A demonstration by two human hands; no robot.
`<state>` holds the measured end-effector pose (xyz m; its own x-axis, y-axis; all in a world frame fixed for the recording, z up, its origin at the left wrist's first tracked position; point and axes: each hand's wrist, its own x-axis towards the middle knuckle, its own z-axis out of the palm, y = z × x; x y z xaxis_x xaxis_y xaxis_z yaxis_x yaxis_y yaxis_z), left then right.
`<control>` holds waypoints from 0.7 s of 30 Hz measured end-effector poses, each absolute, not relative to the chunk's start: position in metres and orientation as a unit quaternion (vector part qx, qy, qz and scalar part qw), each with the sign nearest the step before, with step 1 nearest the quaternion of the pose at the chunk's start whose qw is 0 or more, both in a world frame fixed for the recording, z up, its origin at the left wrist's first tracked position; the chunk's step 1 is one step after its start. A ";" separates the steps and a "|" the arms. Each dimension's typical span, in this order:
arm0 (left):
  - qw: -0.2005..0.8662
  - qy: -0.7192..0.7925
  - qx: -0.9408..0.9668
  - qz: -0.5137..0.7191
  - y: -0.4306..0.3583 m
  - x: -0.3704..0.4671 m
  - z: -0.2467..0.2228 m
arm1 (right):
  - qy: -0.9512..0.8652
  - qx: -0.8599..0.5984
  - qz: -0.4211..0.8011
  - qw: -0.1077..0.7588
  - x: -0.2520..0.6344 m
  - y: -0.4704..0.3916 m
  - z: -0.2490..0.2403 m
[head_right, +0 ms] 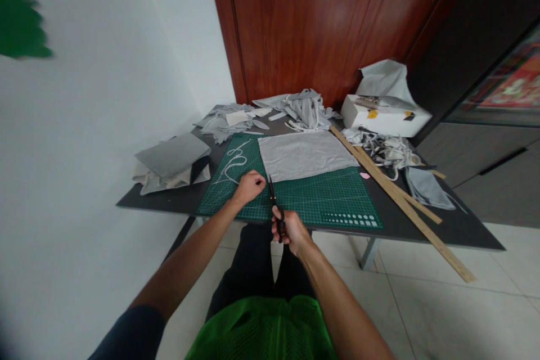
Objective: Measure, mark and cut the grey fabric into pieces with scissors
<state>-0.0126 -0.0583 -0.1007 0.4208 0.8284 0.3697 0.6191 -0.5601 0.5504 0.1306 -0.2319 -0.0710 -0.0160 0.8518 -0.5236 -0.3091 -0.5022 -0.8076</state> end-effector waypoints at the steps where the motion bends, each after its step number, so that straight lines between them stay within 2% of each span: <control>1: 0.171 0.440 0.824 0.313 -0.058 -0.012 -0.100 | -0.248 -0.551 0.667 0.435 0.131 -0.231 -0.072; 21: 0.191 0.445 0.812 0.327 -0.058 -0.006 -0.099 | -0.277 -0.543 0.661 0.439 0.128 -0.228 -0.080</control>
<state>-0.0062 -0.0585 -0.0987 0.3903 0.8469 0.3612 0.5965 -0.5315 0.6014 0.1278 -0.2285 -0.0797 -0.0261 0.8804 -0.4735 -0.2792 -0.4612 -0.8422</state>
